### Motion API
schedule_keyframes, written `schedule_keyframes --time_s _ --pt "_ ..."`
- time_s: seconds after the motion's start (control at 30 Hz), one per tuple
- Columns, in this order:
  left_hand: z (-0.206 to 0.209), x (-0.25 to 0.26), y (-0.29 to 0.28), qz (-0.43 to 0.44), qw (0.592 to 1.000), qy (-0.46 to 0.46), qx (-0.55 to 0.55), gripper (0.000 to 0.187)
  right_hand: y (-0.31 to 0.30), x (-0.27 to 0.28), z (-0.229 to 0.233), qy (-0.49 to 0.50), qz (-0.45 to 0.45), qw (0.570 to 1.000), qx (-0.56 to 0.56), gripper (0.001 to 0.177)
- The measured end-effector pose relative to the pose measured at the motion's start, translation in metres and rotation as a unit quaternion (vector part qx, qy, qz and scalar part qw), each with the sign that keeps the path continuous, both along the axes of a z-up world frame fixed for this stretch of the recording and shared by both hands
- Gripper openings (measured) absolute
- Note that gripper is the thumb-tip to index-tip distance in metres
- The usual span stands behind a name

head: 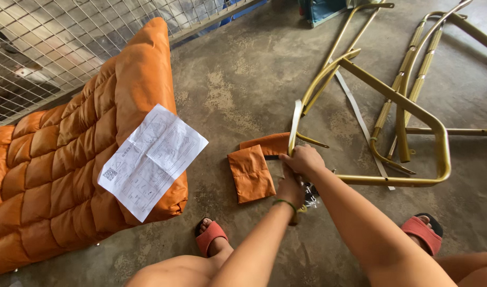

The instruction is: The person retrieves an instruction sheet from a cabinet, then sits on the floor to assemble a chair. They unfold the instructions, handle an orange cushion, unpack hardware, and attach black rubber strips to the metal frame legs.

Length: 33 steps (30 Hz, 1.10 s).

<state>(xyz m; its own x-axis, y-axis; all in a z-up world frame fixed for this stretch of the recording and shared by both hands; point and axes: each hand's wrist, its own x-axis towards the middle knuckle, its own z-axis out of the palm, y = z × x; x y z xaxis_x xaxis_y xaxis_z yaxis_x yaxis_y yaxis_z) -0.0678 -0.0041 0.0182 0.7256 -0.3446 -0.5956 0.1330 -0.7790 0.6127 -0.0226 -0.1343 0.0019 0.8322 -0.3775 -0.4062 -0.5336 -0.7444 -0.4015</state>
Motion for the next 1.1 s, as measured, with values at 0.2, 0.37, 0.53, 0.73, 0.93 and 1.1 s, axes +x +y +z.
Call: schedule_keyframes --time_s 0.2,0.37,0.53,0.73,0.93,1.1 --pt "-0.019 -0.065 -0.001 0.071 0.994 -0.054 -0.058 0.078 -0.063 0.065 -0.086 0.026 -0.234 0.941 0.242 0.06" --pt "-0.038 -0.101 0.006 0.02 0.976 -0.149 -0.158 0.078 -0.107 0.084 -0.134 0.054 -0.169 0.973 0.145 0.065" --pt "-0.044 -0.099 0.006 0.025 0.992 -0.017 -0.126 0.078 -0.071 0.092 -0.174 -0.125 -0.117 0.985 0.024 0.048" --pt "-0.038 -0.079 0.006 0.021 0.982 -0.078 -0.17 0.081 -0.064 0.093 -0.105 -0.129 -0.346 0.866 0.337 0.077" --pt "-0.017 -0.045 0.0 -0.052 0.993 -0.033 -0.101 0.085 -0.07 0.096 -0.03 -0.163 -0.225 0.922 0.27 0.086" --pt "0.004 -0.058 -0.004 -0.064 0.986 -0.095 -0.122 0.081 -0.098 0.089 -0.006 -0.147 -0.293 0.905 0.27 0.075"
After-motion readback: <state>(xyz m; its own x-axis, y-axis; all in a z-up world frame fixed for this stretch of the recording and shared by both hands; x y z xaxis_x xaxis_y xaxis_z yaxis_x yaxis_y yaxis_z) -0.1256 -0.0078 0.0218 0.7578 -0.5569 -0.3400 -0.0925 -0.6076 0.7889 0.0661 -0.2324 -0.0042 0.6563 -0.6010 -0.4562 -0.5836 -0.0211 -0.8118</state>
